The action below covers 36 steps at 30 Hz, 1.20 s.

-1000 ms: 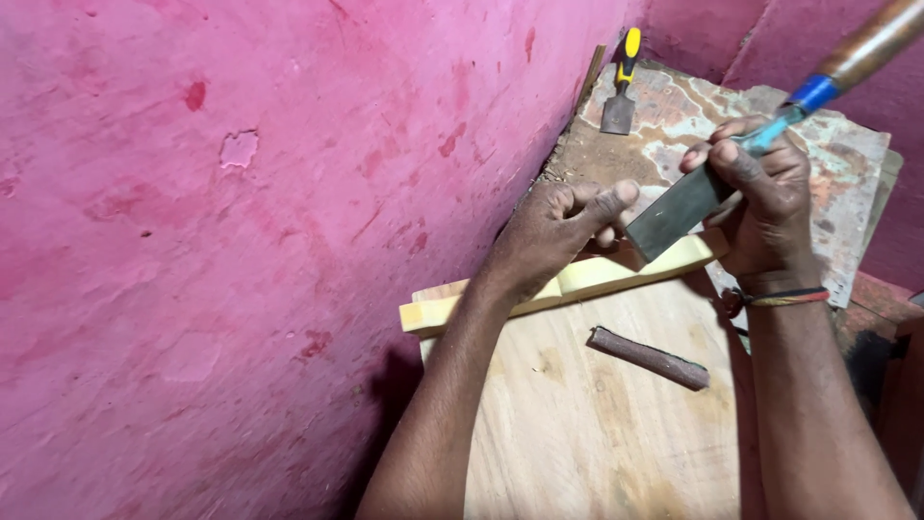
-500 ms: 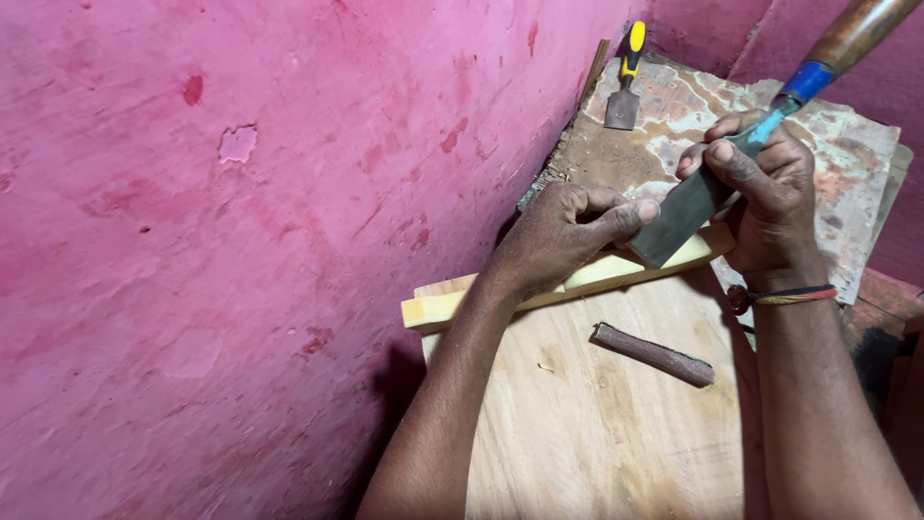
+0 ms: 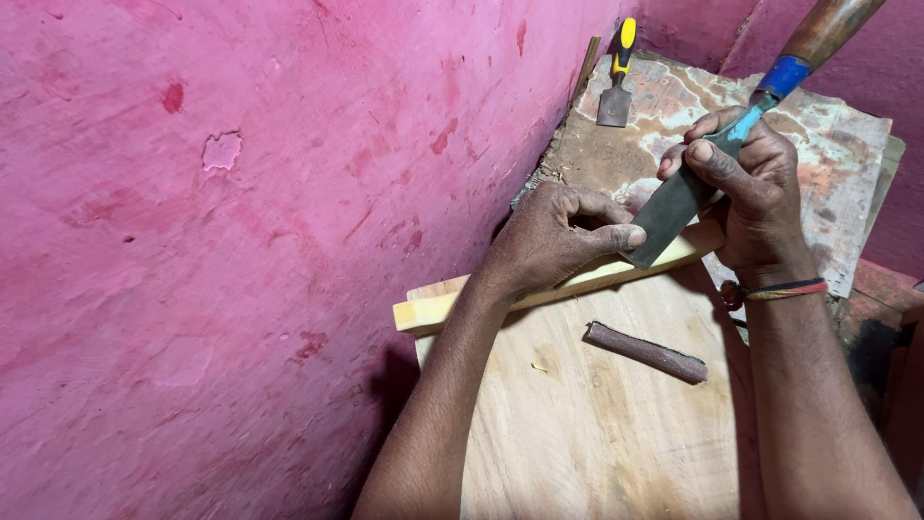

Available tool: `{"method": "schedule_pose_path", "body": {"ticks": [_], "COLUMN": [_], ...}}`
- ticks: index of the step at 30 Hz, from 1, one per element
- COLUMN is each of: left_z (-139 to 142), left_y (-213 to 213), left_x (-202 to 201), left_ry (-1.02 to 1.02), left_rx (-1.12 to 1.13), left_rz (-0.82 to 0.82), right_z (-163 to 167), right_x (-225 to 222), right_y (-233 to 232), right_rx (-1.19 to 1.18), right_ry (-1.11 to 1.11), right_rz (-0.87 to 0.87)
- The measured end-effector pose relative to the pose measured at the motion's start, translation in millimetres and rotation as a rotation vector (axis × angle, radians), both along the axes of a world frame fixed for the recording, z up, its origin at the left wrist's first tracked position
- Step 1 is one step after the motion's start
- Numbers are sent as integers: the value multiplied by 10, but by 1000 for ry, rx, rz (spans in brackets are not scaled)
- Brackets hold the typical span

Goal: The person carves a small wooden piece using a chisel and a sanding block. They hold the wood steady with one hand while shaping it with the other, then switch to sanding the surface smooth.

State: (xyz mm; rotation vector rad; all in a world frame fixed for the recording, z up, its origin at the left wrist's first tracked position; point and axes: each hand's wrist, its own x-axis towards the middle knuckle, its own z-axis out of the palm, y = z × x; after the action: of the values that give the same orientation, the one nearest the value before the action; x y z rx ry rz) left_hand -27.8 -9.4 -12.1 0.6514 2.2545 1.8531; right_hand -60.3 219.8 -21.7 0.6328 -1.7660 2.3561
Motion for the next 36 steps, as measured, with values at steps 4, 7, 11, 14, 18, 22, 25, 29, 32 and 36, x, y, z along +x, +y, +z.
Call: {"method": "schedule_pose_path", "body": {"ticks": [4,7,11,14,18,22,25,29,32,36], "left_z": [-8,0,8,14,19,14,-2,-43,-79,-114], "left_y": [-3,-7,-12,-9,17,39,40,48,53,47], "left_x": [7,0,0,1,6,-6,-26,-58,-78,-89], "left_ry": [-5,13,41,36,58,50,47,57,66,61], "left_rx": [-14,-31,-46,-33,-86,-68,-67,-41,8,56], "left_rz": [19,27,34,26,57,33,14,-21,-52,-92], "right_z": [5,5,2,-2,-5,-12,-16,-21,-29,-37], "right_x": [2,-2,-7,-12,-19,-19,-16,-7,6,26], "right_y": [-5,-9,-10,-12,-11,-9,-6,6,18,30], "right_rx": [2,6,2,-8,-9,-3,-14,-33,-37,-11], "right_ry": [6,3,10,17,19,35,26,21,15,16], "right_rz": [10,6,10,22,31,28,39,63,69,65]}}
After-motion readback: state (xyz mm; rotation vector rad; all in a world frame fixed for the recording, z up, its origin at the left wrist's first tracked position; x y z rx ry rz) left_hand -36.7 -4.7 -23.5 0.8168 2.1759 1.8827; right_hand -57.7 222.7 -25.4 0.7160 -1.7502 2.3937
